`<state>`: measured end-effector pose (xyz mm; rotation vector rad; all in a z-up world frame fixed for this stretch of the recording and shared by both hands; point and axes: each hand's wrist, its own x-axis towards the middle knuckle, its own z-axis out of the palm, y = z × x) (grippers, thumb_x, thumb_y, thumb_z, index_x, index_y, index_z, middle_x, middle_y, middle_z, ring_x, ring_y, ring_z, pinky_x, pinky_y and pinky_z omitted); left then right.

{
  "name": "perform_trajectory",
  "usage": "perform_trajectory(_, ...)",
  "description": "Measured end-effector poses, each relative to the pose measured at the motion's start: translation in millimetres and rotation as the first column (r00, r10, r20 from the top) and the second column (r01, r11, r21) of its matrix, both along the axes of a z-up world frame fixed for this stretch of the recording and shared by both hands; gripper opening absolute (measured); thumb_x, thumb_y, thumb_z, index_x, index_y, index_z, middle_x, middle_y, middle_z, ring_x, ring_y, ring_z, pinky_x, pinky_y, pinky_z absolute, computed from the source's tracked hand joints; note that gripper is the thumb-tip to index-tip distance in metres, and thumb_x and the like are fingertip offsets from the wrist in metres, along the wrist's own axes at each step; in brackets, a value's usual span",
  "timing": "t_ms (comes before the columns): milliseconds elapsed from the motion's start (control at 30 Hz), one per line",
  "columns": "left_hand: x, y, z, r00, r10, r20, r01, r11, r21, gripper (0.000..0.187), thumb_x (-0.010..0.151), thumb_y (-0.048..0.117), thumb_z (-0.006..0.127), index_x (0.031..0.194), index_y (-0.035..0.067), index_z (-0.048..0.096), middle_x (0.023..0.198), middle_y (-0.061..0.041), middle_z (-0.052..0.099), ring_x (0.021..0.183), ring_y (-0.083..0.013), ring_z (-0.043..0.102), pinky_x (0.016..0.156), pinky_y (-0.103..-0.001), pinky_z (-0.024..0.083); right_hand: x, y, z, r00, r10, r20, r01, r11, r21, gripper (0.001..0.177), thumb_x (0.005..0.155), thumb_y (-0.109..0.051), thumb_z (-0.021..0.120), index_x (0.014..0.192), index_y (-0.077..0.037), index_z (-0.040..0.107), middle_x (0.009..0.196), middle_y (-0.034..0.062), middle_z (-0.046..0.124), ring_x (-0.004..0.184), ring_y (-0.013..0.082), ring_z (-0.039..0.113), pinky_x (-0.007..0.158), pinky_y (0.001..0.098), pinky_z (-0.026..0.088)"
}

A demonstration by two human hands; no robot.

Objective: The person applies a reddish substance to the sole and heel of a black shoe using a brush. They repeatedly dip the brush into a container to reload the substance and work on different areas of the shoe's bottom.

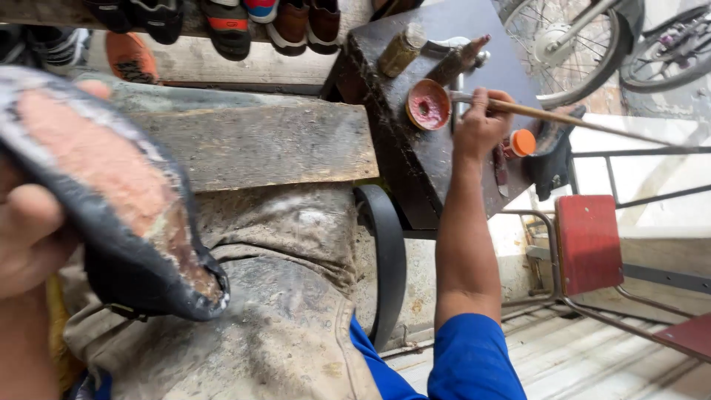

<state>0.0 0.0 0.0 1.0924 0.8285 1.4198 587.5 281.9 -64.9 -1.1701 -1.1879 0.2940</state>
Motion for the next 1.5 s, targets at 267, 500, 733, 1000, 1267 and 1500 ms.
perform_trajectory(267,118.8,10.6,21.5,0.995,0.071,-0.066,-0.073,0.997,-0.016,0.061,0.101,0.041,0.05,0.149,0.004,0.046,0.129,-0.022,0.066,0.118,-0.0297,0.063,0.106,-0.053,0.051,-117.3,-135.1,102.8,0.606,0.648,-0.461,-0.666,0.73,0.151,0.014,0.111,-0.027,0.058,0.116,-0.019,0.048,0.118,0.0173,0.07,0.083,0.0238,0.074,0.078,0.0374,0.07)
perform_trajectory(500,147.2,16.6,62.7,0.922,-0.198,-0.333,0.214,0.977,0.014,0.063,0.106,0.05,0.039,0.156,0.011,0.043,0.143,-0.021,0.061,0.135,-0.0309,0.053,0.116,-0.052,0.04,-207.8,-180.9,115.5,0.271,0.878,-0.395,-0.832,0.42,0.362,0.03,0.095,0.001,0.068,0.111,-0.006,0.044,0.101,0.0315,0.062,0.078,0.0405,0.076,0.07,0.0475,0.071)
perform_trajectory(733,150.7,8.4,81.0,0.918,-0.222,-0.328,0.236,0.972,0.001,0.061,0.106,0.051,0.037,0.156,0.017,0.043,0.128,-0.022,0.069,0.12,-0.0318,0.064,0.107,-0.053,0.048,-228.5,-176.4,109.4,0.301,0.904,-0.305,-0.833,0.405,0.378,0.027,0.098,0.001,0.064,0.111,-0.006,0.041,0.105,0.0293,0.061,0.084,0.0377,0.076,0.075,0.0429,0.07)
perform_trajectory(1000,150.6,13.1,57.4,0.94,-0.206,-0.272,0.203,0.978,-0.04,0.057,0.107,0.049,0.035,0.152,0.017,0.049,0.109,-0.018,0.072,0.106,-0.0253,0.064,0.101,-0.048,0.053,-219.3,-169.0,118.9,0.252,0.959,-0.126,-0.901,0.28,0.33,0.027,0.089,0.005,0.068,0.1,-0.009,0.048,0.098,0.0287,0.066,0.087,0.035,0.076,0.076,0.0396,0.068)
perform_trajectory(1267,146.3,20.5,58.6,0.903,-0.229,-0.364,0.213,0.973,-0.083,0.061,0.104,0.056,0.035,0.154,0.023,0.045,0.125,-0.023,0.069,0.122,-0.0369,0.063,0.109,-0.055,0.046,-200.0,-147.1,128.9,0.122,0.988,0.093,-0.97,0.1,0.22,0.031,0.077,0.01,0.072,0.09,-0.012,0.055,0.098,0.0236,0.071,0.097,0.0336,0.073,0.087,0.0425,0.058)
perform_trajectory(1500,149.6,17.7,70.9,0.86,-0.266,-0.435,0.22,0.963,-0.155,0.061,0.102,0.058,0.033,0.152,0.025,0.046,0.107,-0.021,0.072,0.111,-0.038,0.067,0.105,-0.054,0.05,-192.8,-137.8,142.6,0.024,0.986,0.166,-0.989,-0.002,0.151,0.027,0.081,0.009,0.07,0.091,-0.012,0.058,0.1,0.0217,0.071,0.103,0.0325,0.073,0.086,0.0395,0.059)
